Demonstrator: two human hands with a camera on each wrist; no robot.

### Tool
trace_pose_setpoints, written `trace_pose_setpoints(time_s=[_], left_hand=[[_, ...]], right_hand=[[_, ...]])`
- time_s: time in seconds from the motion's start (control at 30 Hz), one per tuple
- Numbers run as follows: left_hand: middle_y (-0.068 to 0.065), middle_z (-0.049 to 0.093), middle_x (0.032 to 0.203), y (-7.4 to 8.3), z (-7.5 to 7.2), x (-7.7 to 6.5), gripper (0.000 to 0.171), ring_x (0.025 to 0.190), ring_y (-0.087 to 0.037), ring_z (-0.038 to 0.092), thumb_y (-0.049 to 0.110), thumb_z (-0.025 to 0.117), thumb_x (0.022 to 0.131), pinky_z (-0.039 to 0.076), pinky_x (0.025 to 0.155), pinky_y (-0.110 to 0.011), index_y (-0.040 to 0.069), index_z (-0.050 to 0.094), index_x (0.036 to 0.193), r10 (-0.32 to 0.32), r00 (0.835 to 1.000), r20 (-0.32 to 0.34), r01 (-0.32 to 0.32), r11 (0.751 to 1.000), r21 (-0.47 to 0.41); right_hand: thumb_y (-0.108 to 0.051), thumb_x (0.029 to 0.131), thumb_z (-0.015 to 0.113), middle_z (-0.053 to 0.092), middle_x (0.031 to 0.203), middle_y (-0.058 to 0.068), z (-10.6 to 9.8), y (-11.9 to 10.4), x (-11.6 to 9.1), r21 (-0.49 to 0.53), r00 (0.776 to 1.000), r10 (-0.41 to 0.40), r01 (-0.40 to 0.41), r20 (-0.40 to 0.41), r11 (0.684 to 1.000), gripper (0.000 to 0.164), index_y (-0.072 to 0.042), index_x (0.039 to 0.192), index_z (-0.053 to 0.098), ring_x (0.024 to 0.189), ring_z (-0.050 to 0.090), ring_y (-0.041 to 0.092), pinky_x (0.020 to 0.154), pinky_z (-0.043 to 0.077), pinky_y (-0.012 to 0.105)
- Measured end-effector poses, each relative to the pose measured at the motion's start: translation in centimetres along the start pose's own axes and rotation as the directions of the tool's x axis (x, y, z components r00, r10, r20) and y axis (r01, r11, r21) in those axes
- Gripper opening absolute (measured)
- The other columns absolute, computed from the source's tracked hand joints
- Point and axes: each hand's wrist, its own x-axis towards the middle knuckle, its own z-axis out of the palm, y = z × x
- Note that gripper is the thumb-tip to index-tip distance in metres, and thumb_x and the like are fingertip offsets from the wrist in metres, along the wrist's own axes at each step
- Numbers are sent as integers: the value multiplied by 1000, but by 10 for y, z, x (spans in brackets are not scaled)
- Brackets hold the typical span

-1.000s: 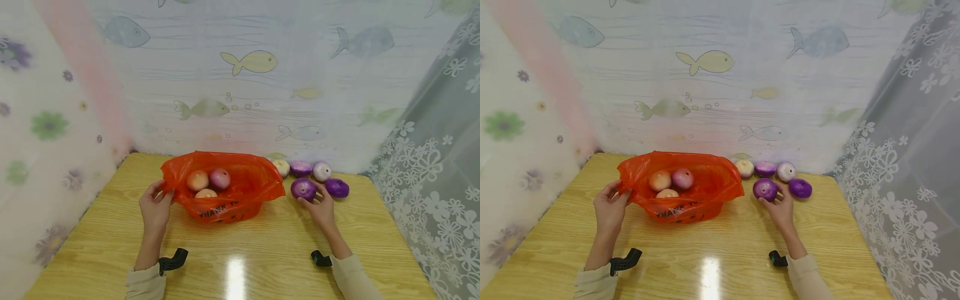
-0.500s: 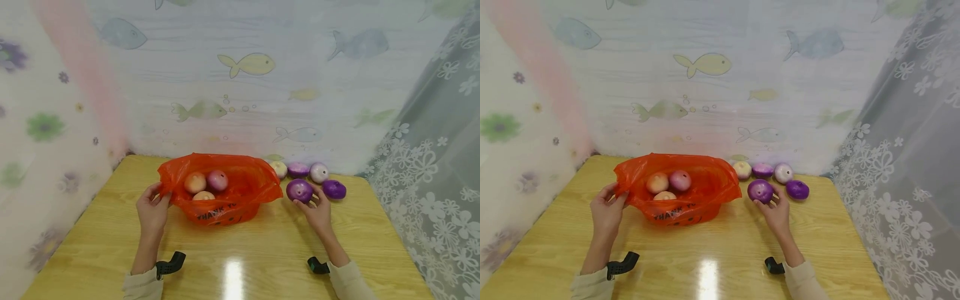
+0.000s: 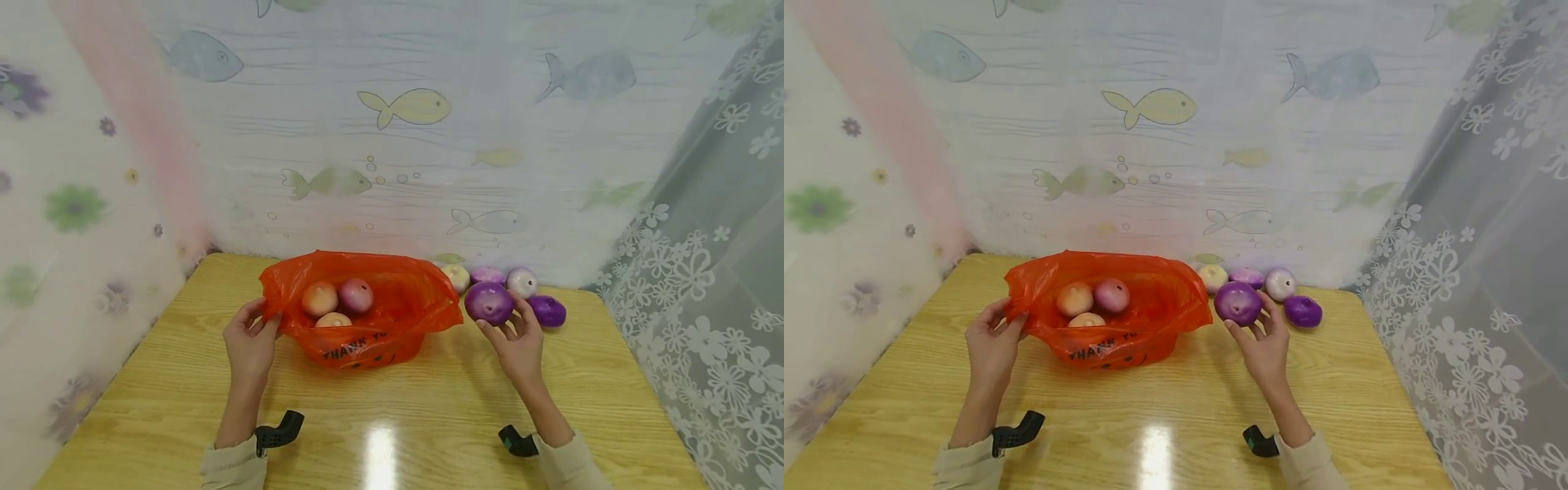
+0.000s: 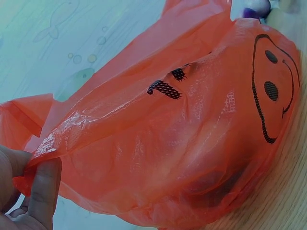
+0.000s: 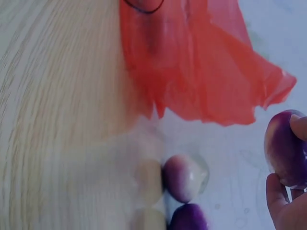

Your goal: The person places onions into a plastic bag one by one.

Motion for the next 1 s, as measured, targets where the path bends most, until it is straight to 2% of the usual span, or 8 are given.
trace_pose_setpoints(time_s=[0.4, 0.8, 1.0], left_hand=[[-4, 56, 111, 1, -1, 0, 34, 86, 2, 69, -3, 61, 98, 59, 73, -16, -5, 57, 131, 4, 1000, 21, -3, 1000, -5], [-4, 57, 111, 1, 0, 0, 30, 85, 3, 69, -2, 62, 98, 59, 73, -15, -3, 58, 128, -5, 1000, 15, 5, 1000, 11], [1, 59, 105, 1, 1, 0, 30, 84, 1, 70, -2, 63, 97, 59, 72, -15, -3, 59, 127, 3, 1000, 11, -3, 1000, 0]], right_hand=[[29, 74, 71, 53, 136, 9, 21, -22, -10, 125, 993, -105, 97, 59, 987, 73, 8, 141, 48, 112, 61, 21, 93, 56, 23], [26, 73, 74, 53, 137, 11, 55, -25, -32, 157, 971, -157, 129, 182, 979, 74, 8, 140, 49, 115, 62, 19, 95, 56, 25], [25, 73, 74, 55, 136, 11, 70, -27, -40, 180, 963, -163, 124, 216, 976, 72, 8, 139, 50, 116, 62, 20, 97, 56, 27]])
